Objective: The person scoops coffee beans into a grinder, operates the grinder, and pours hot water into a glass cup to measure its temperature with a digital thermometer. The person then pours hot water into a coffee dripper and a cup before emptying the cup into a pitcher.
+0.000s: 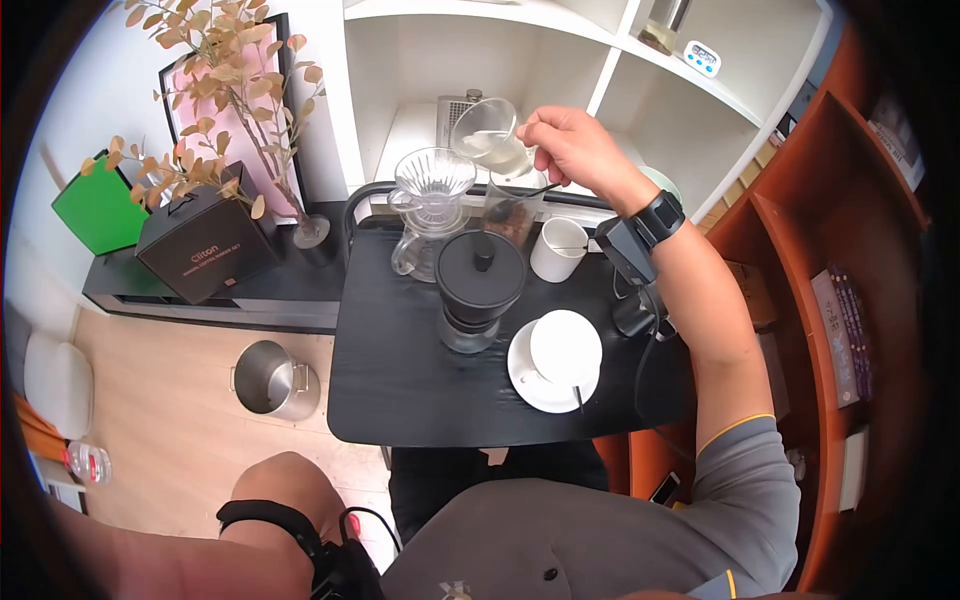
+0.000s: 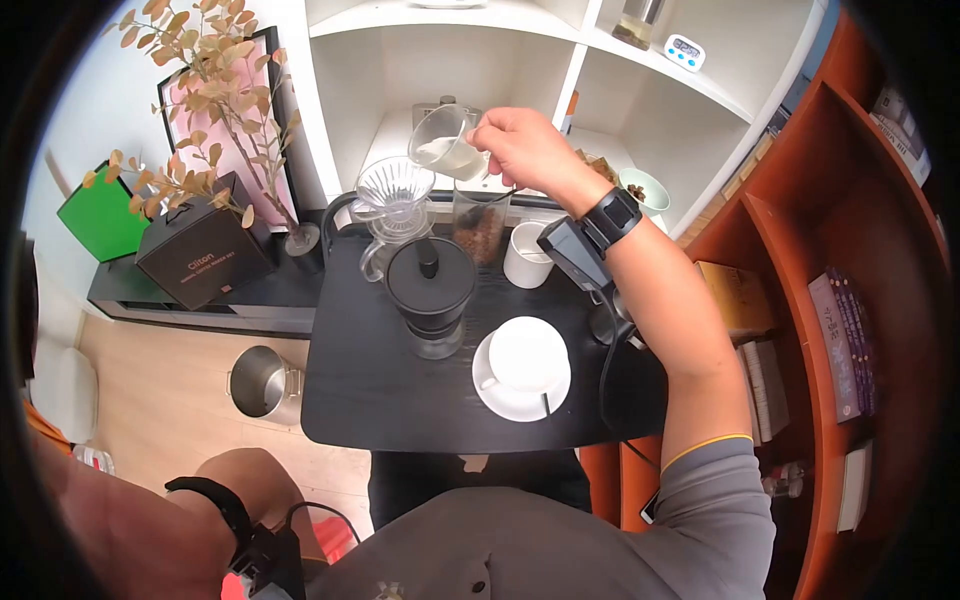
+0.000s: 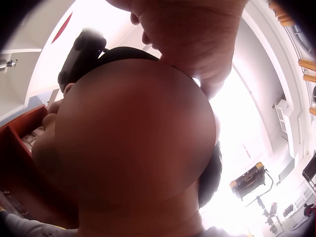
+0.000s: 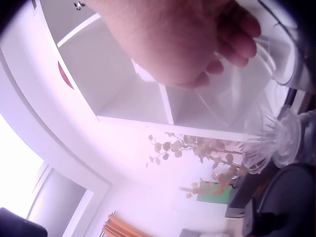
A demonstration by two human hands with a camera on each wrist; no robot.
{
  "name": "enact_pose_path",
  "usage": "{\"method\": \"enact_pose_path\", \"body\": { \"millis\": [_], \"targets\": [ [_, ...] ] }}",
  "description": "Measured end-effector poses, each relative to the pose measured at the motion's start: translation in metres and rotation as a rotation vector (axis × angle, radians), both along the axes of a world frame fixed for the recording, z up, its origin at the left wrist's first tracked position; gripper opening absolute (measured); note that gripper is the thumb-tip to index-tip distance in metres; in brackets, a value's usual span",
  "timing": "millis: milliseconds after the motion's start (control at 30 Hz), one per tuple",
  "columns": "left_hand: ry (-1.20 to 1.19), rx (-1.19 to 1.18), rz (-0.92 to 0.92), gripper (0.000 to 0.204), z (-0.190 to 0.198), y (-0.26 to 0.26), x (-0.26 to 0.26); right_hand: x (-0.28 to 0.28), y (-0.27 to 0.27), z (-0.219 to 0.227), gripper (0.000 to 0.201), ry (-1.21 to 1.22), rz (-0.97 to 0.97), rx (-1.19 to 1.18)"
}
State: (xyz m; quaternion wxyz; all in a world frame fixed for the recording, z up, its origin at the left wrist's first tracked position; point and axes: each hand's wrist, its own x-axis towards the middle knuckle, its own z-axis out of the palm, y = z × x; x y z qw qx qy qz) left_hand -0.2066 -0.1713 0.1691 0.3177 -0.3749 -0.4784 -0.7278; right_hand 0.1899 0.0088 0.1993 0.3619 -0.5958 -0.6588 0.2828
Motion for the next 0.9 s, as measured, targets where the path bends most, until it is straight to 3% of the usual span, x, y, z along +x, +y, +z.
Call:
{"method": "enact_pose_path", "body": {
  "millis": [267,600,667,900],
  "targets": [
    [0.071,0.039,-0.028,0.057,0.014,0.005,-0.012,-0.010,-0.004,0.010,0.028,-0.224,-0.011,0.114],
    [0.044,0.038,-0.055,0.056,0.000,-0.005,-0.005,-0.010,0.004,0.008,0.031,-0.479,0.013,0.306],
    [0.072,0.053,-0.066,0.056,0.006,-0.003,-0.012,-0.012,0.005,0.009,0.032,-0.614,0.010,0.390],
    [0.071,0.062,-0.093,0.055,0.003,-0.007,-0.006,-0.020,0.004,0.011,0.032,-0.684,0.015,0.455]
  ]
}}
